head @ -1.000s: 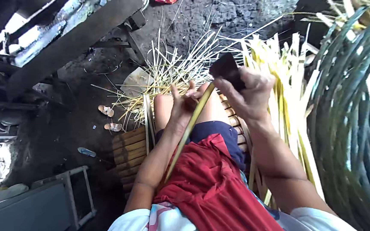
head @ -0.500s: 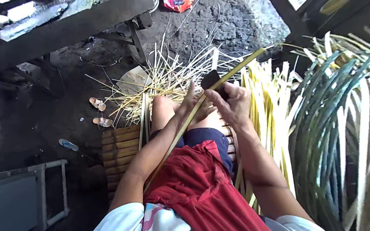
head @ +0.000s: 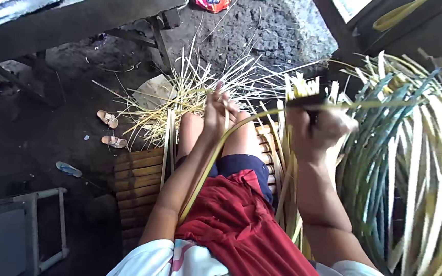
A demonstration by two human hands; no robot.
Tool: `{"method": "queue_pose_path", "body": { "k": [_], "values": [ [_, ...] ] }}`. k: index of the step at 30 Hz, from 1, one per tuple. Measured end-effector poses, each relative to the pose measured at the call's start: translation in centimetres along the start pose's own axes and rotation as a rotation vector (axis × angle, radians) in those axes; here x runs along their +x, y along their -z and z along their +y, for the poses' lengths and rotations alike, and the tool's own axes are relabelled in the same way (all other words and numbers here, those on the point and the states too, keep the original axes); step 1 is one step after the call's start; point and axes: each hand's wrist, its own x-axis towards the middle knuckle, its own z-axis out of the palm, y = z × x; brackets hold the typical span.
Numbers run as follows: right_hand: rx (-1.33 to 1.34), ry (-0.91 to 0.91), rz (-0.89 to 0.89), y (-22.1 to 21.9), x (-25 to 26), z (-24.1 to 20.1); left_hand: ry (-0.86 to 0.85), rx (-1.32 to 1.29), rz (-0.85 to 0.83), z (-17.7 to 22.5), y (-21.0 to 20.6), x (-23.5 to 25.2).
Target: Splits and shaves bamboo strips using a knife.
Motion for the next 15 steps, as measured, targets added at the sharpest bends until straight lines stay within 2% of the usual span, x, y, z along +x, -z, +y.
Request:
{"method": "queue_pose_path", "body": {
  "k": [2,3,5,7,9,11,13,14,15],
  "values": [
    [0.059,-0.178,-0.041,-0.6,1.4,0.7,0.165,0.058,-0.154,-0.9,-1.6,-1.7],
    [0.197,-0.268,-0.075,-0.7,1.9,0.6,0.181,0.099,-0.154,-0.8,-2.0,-2.3],
    [0.42,-0.342,-0.233,-1.3,1.4,-0.6,0.068,0.164,0.036,-0.3,-3.2,-2.9],
    [0.426,-0.267,-0.409,-3.0,-0.5,-1.8,-0.05,0.15,0.205,0.1,-4.1,-2.7],
    [0.374,-0.17,-0.466,-3.4,-1.5,-2.1,-0.091,0.048,0.265,0.6,-3.6,-2.0],
    [0.506,-0.14,-0.426,-0.8,-1.3,-2.0,-0.109,-0.056,0.284,1.4,-0.2,0.1],
    [0.617,-0.078,-0.371,2.2,-0.9,-1.4,-0.13,-0.181,0.371,1.7,3.1,2.1],
    [0.583,-0.046,-0.331,2.8,-0.6,-1.2,-0.122,-0.197,0.375,1.2,3.6,2.5],
    [0.444,-0.027,-0.295,2.7,-0.3,-1.0,-0.087,-0.154,0.305,0.1,3.3,2.3]
  ]
}}
